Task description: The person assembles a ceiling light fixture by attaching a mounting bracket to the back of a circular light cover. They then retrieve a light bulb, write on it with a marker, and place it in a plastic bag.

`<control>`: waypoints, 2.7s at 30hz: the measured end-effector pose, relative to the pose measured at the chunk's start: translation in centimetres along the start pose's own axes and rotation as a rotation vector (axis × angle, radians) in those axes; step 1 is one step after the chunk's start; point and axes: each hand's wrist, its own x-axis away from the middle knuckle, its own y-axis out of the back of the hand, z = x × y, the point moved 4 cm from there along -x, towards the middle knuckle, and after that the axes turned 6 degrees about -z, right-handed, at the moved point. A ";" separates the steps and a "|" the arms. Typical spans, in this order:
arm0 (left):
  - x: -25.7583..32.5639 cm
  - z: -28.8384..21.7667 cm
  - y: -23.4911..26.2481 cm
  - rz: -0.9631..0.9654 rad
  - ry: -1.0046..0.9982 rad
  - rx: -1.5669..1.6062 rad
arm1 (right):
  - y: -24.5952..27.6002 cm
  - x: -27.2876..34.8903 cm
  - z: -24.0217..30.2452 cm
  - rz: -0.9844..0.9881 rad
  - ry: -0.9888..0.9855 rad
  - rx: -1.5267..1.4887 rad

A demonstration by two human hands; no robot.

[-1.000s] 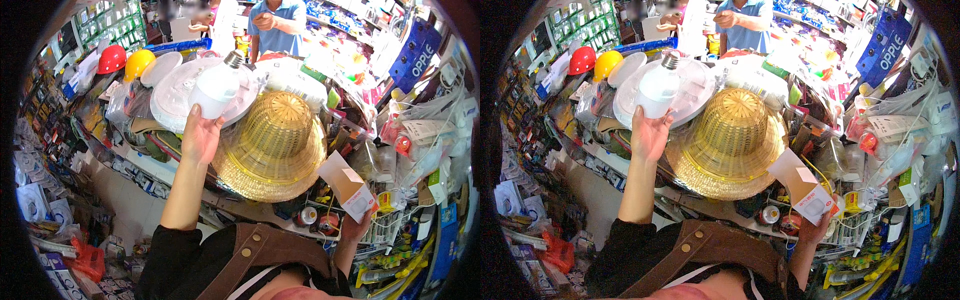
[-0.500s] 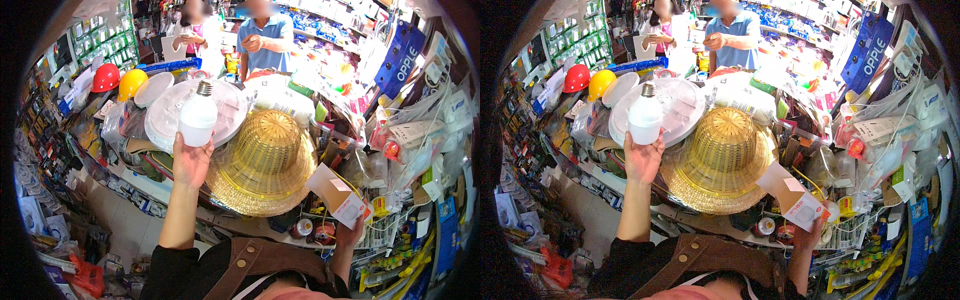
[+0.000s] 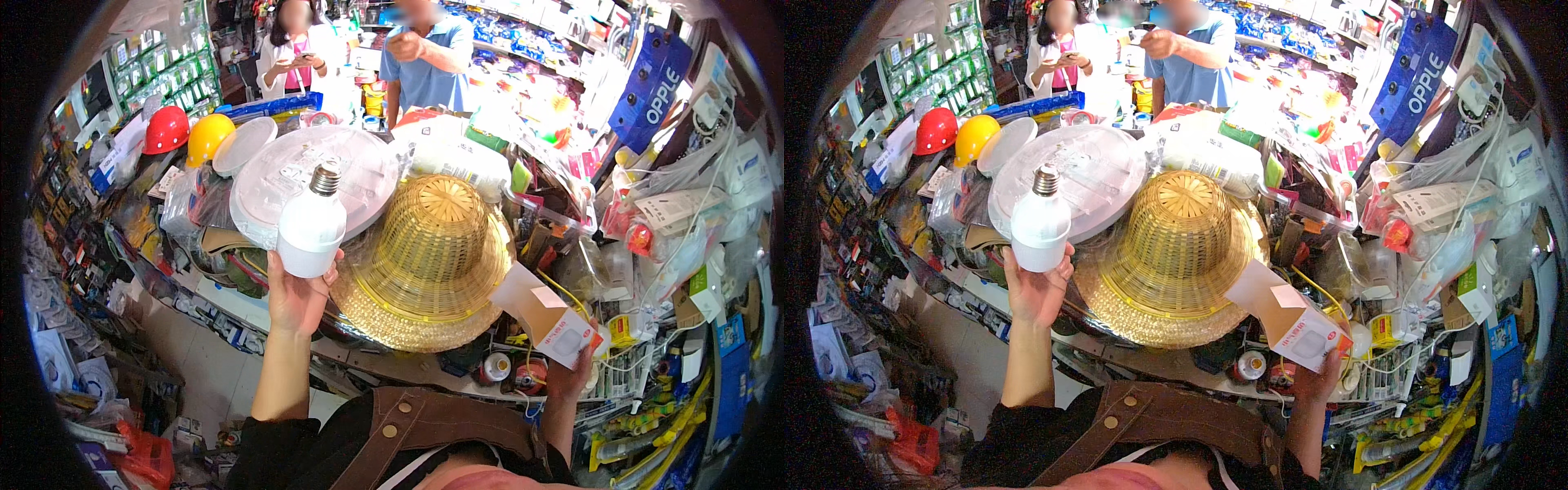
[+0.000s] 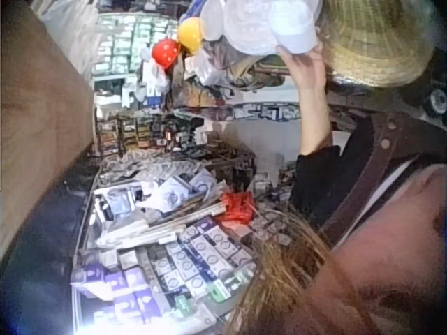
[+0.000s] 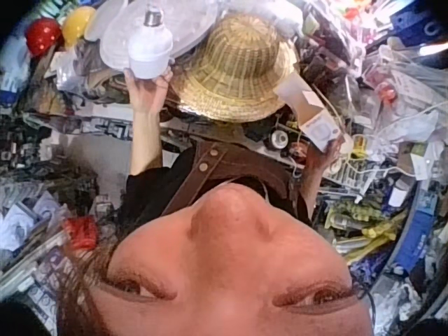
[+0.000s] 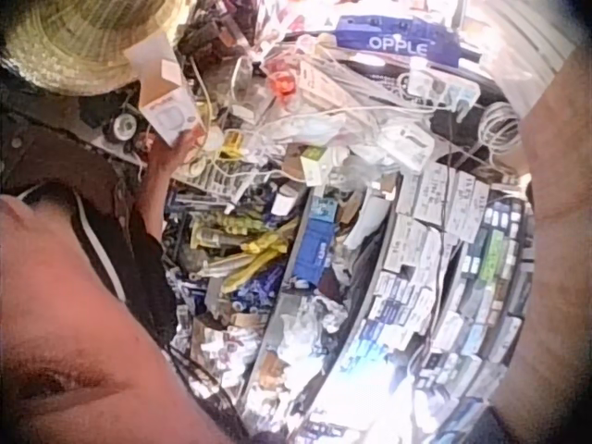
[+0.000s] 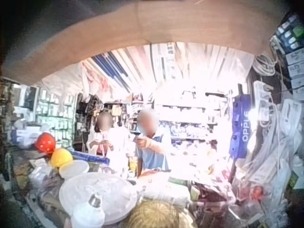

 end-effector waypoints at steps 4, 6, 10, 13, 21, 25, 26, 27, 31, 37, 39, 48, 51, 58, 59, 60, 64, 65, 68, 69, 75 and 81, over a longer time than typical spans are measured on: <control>0.2 0.3 -0.5 -0.035 0.000 -0.004 | -1.0 0.3 0.4 0.003 0.004 0.003; -0.4 0.7 -1.1 -0.008 -0.007 -0.055 | -2.2 0.6 0.8 0.018 0.008 0.001; -2.6 0.8 -2.2 0.099 -0.007 -0.312 | -1.6 -0.1 1.0 0.000 -0.015 -0.061; -6.5 1.5 -9.9 0.199 -0.151 -0.652 | -0.6 -0.1 2.3 -0.014 0.009 -0.055; -22.9 18.3 -32.1 0.547 -0.268 -0.907 | 8.7 4.7 10.0 -0.250 0.287 0.026; -27.7 27.9 -40.5 0.460 -0.290 -0.805 | 13.5 10.0 16.3 -0.482 0.508 0.115; -28.4 28.5 -41.3 0.432 -0.277 -0.754 | 14.8 11.2 17.4 -0.507 0.524 0.134; -29.3 29.4 -41.8 0.421 -0.266 -0.736 | 15.7 12.2 18.4 -0.537 0.542 0.157; -31.7 33.7 -44.6 0.372 -0.281 -0.775 | 18.4 16.3 20.4 -0.709 0.647 0.107; -34.2 38.4 -46.6 0.458 -0.099 -0.610 | 17.4 15.3 20.1 -0.761 0.652 0.127; -34.1 39.2 -47.2 0.470 -0.103 -0.583 | 17.8 14.8 19.4 -0.758 0.636 0.115; -37.0 38.2 -47.4 0.524 -0.526 -1.049 | 16.1 6.7 19.1 -0.617 0.601 0.137; -34.8 34.6 -50.0 0.339 -1.054 -0.908 | 15.2 6.0 19.9 -0.570 0.606 0.224; -35.0 29.8 -63.3 0.694 -0.985 -0.563 | 17.4 6.4 20.7 -0.710 0.599 0.300; -34.9 29.4 -64.7 0.796 -0.962 -0.483 | 17.8 6.3 20.7 -0.702 0.574 0.299; -35.5 30.1 -65.5 0.736 -0.855 -0.608 | 18.0 6.5 20.6 -0.703 0.552 0.307; -36.1 32.4 -67.6 0.907 -0.571 -0.603 | 17.9 6.7 20.6 -0.795 0.583 0.274; -36.0 34.5 -68.5 0.914 -0.553 -0.573 | 17.6 7.0 20.6 -0.846 0.605 0.274; -36.6 35.2 -69.2 0.885 -0.577 -0.567 | 18.8 6.5 19.7 -0.846 0.584 0.271; -37.0 34.5 -68.8 0.872 -0.595 -0.571 | 19.6 6.4 19.4 -0.821 0.567 0.279; -37.6 36.5 -70.8 0.889 -0.604 -0.539 | 21.6 5.5 18.8 -0.822 0.510 0.218; -35.4 36.6 -69.7 0.697 -0.877 -0.436 | 20.7 5.5 19.2 -1.009 0.500 0.266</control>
